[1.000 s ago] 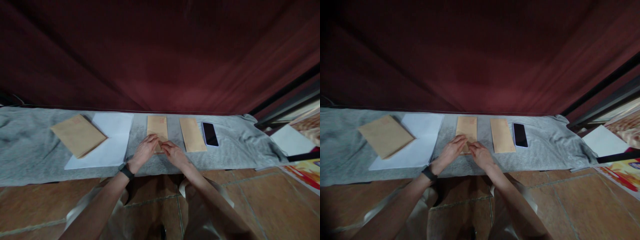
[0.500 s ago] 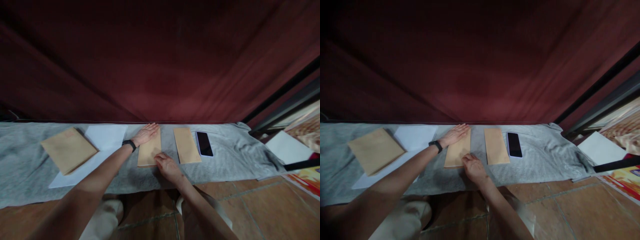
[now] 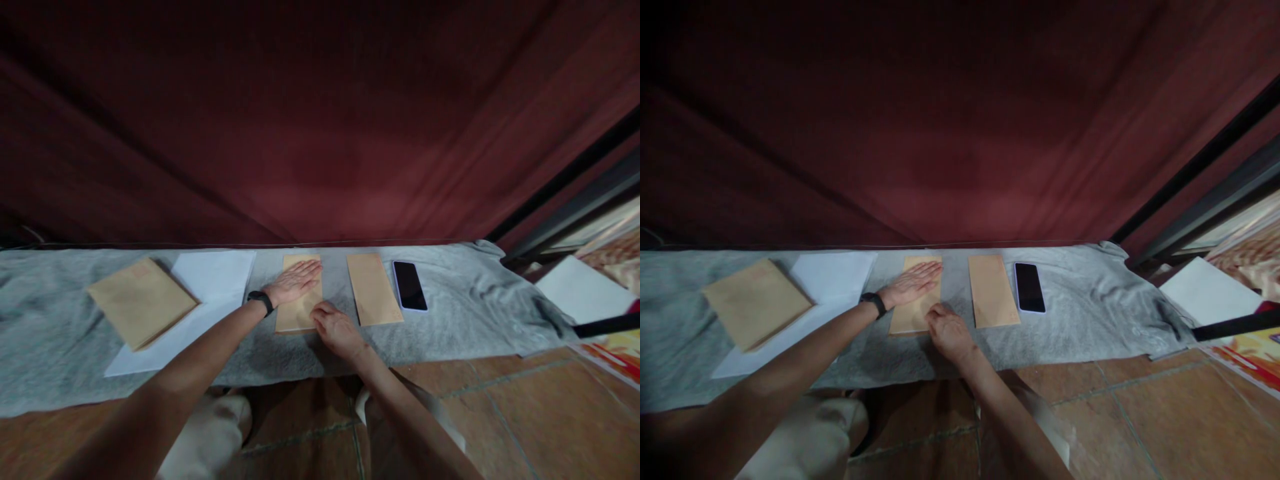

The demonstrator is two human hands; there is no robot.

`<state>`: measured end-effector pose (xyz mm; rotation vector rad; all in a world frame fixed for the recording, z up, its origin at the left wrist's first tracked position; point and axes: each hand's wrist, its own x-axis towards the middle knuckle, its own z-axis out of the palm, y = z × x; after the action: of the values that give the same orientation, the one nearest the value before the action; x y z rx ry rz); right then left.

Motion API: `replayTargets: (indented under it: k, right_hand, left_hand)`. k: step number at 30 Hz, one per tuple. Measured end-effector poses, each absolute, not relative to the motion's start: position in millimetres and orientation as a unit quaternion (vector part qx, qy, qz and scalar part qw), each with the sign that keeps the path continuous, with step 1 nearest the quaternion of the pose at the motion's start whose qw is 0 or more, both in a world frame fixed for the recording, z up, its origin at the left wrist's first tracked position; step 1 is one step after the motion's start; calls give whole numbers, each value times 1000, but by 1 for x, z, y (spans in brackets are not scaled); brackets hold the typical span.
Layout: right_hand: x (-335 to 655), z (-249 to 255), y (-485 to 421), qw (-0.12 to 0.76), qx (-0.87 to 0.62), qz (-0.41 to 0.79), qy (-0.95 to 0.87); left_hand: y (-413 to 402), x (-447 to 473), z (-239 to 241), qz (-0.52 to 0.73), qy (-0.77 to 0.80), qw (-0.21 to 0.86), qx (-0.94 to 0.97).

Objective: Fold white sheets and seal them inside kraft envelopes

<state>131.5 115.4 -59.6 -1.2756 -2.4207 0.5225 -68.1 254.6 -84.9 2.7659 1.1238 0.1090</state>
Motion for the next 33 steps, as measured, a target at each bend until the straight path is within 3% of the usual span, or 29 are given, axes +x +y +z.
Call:
replayTargets:
  k: [8, 16, 27, 30, 33]
  right_hand:
    - [144, -65, 129, 233, -458, 286, -809]
    - [156, -69, 141, 246, -554, 287, -741]
    - [149, -52, 137, 160, -584, 207, -769]
    - [150, -50, 136, 140, -565, 203, -787]
    - [151, -54, 137, 144, -549, 195, -800]
  left_hand:
    - [199, -66, -89, 34, 356, 97, 929]
    - [143, -73, -86, 42, 318, 139, 937]
    - [90, -76, -59, 37, 311, 221, 924]
    - [101, -84, -41, 75, 323, 275, 903]
    - [141, -89, -27, 151, 385, 250, 875]
